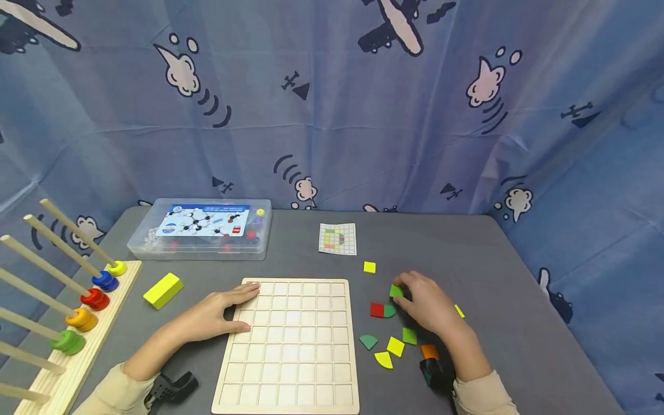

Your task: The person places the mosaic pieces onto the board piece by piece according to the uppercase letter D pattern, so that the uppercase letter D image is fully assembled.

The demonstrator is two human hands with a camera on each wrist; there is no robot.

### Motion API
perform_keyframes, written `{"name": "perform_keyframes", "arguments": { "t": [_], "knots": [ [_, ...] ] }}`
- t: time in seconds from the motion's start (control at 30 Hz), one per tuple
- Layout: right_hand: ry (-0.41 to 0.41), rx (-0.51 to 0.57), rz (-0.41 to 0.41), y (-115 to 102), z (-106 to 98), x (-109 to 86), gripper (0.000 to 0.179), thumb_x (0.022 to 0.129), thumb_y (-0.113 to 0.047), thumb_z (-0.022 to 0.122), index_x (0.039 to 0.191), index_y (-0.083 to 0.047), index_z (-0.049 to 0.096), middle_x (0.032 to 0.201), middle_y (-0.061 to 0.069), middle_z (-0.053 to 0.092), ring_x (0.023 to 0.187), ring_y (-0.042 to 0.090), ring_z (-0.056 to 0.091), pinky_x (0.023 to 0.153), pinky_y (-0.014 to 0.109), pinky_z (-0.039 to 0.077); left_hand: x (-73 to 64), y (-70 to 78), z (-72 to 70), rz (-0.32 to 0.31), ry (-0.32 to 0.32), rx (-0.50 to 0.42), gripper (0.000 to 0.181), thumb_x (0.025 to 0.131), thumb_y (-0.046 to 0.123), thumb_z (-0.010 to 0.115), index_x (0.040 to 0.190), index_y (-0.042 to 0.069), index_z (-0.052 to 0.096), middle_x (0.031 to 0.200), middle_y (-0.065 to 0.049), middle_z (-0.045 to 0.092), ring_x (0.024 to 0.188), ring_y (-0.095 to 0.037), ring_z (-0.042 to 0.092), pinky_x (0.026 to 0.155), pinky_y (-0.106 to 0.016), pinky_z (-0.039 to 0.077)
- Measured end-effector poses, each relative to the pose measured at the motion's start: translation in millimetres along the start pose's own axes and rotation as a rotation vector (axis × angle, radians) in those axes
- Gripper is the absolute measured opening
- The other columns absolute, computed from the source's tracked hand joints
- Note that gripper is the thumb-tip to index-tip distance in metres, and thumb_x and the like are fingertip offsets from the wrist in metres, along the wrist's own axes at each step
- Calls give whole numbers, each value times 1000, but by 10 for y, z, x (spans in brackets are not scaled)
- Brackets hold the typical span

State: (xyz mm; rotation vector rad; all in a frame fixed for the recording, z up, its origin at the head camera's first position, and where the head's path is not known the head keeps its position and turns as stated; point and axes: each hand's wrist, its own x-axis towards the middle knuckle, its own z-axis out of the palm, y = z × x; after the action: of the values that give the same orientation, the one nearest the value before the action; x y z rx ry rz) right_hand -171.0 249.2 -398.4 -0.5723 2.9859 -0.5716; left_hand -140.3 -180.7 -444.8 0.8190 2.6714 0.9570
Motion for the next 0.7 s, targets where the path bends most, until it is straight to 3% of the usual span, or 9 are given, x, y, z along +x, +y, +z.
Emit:
{"name": "perform_keyframes", "arguments": {
  "t": [0.23, 0.47, 0.7],
  "knots": [
    [48, 65, -111, -354, -8, 32, 25, 84, -14, 72, 108, -9, 67, 102, 2, 64, 93, 22, 61, 79, 42, 54, 11, -22, 3, -1, 6, -29, 76, 83, 41, 70, 145, 8, 41, 152, -11, 35, 141, -34, 27, 109, -55, 31],
    [51, 119, -226, -698, 154, 165, 28, 82, -14, 74, 109, -9, 68, 100, -1, 63, 93, 19, 62, 78, 38, 55, 18, -10, -11, 6, 17, -17, 75, 82, 40, 71, 144, 8, 42, 151, -10, 37, 140, -34, 29, 109, -54, 31],
    [-35, 168, -340, -1142, 304, 348, 26, 84, -15, 72, 109, -9, 69, 101, -1, 62, 92, 16, 60, 76, 28, 53, 7, -5, 13, -1, 25, -22, 74, 82, 40, 72, 143, 9, 43, 151, -10, 37, 140, -35, 29, 109, -55, 31]
  ]
}}
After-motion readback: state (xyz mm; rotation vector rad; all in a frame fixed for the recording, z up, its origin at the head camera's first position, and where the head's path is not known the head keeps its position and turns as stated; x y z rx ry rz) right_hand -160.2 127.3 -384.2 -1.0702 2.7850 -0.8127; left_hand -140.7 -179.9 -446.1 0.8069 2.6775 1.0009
